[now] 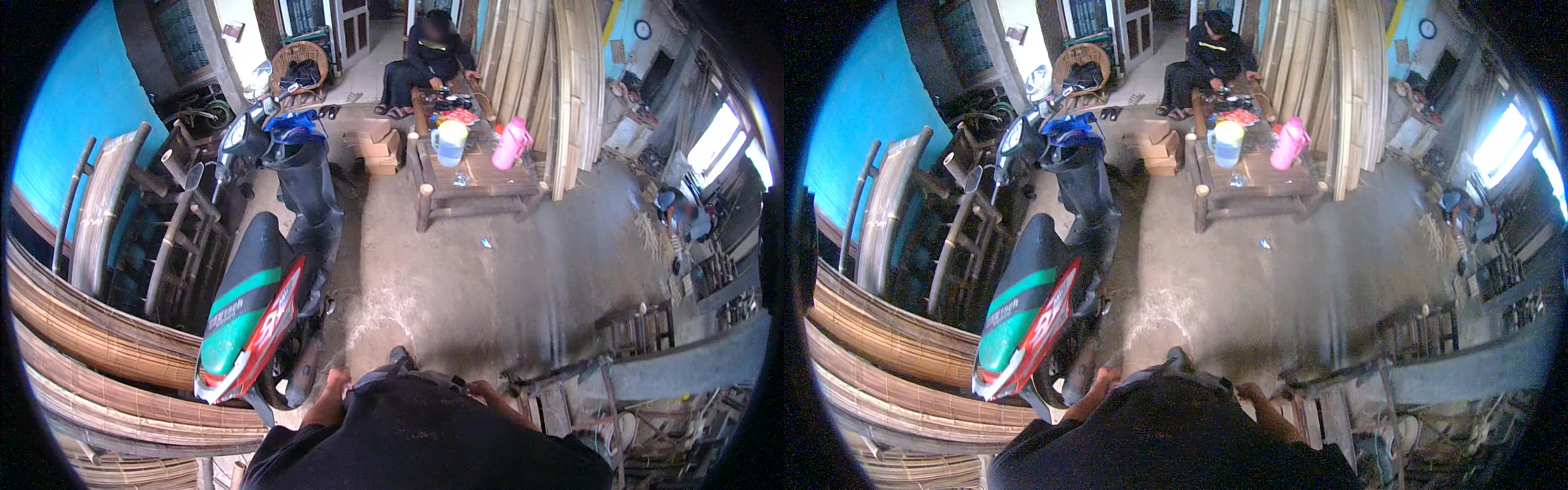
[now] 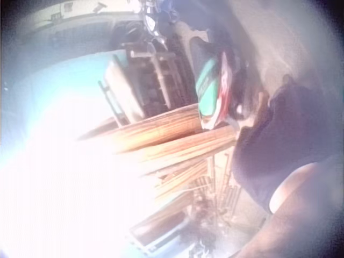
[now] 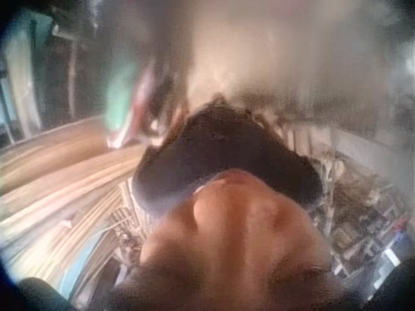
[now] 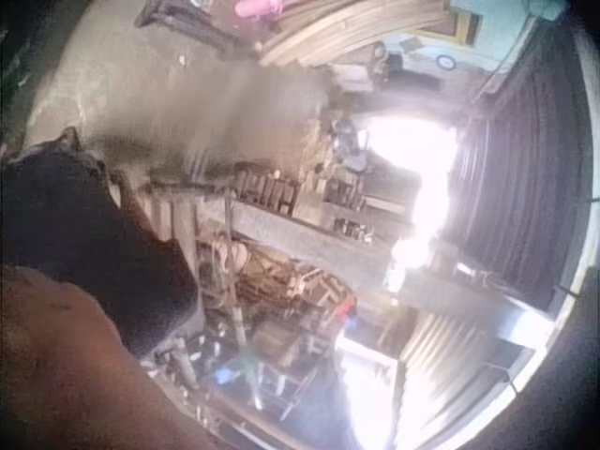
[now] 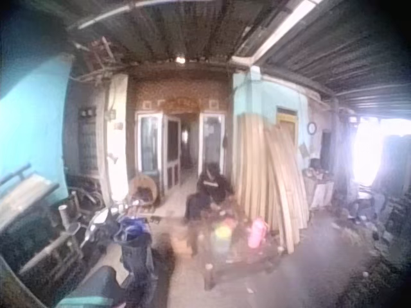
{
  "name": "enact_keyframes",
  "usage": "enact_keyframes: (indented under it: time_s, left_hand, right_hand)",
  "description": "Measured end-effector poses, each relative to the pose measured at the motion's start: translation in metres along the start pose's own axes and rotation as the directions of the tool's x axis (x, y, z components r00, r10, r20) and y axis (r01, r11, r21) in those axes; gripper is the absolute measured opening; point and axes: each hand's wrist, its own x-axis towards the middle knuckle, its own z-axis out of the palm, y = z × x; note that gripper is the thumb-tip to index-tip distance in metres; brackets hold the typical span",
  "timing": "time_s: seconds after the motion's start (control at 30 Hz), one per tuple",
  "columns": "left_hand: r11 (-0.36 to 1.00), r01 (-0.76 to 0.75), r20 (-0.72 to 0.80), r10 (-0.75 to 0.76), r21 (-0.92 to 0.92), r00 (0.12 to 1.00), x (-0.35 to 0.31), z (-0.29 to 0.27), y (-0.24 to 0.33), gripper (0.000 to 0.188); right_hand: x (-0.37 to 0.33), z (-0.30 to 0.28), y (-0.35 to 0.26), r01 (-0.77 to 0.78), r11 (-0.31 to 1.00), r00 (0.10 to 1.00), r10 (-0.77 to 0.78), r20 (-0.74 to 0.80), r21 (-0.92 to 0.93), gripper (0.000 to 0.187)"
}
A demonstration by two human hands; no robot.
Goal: The person repeatedly wraps and ties yellow string around a bundle of bamboo poles secured on a wooden rack. They pull the string tight, make knots, and adjust the bundle while working in a cluttered workshop.
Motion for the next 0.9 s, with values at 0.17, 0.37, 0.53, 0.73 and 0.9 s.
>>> enact_keyframes:
  time_s: [0.17,0.37,0.53,0.73,0.9]
  left_hand:
    - [0.966,-0.209,-0.22,0.24,0.154,0.946,0.066,-0.08,0.181,0.034]
    - [0.966,-0.248,-0.237,0.226,-0.07,0.945,0.154,-0.121,0.315,0.026]
    - [0.909,0.154,0.118,-0.116,-0.388,0.986,0.261,-0.171,0.259,0.023]
    - [0.888,0.116,0.104,-0.077,-0.445,0.992,0.263,-0.224,0.327,0.029]
    - [0.994,0.1,-0.163,-0.092,0.041,0.982,0.304,-0.242,0.415,0.024]
  right_hand:
    - [0.061,-0.054,0.038,-0.212,0.652,0.933,0.356,-0.047,0.728,0.023]
    - [0.182,-0.138,0.131,-0.294,0.329,0.812,0.582,0.053,0.898,0.013]
    - [0.361,-0.324,0.216,0.047,0.972,0.95,-0.115,-0.29,-0.232,0.02]
    - [0.47,-0.535,0.295,-0.282,0.896,0.736,0.431,-0.523,0.342,0.031]
    - [0.47,-0.739,0.285,-0.002,0.623,0.776,0.494,-0.392,0.782,0.038]
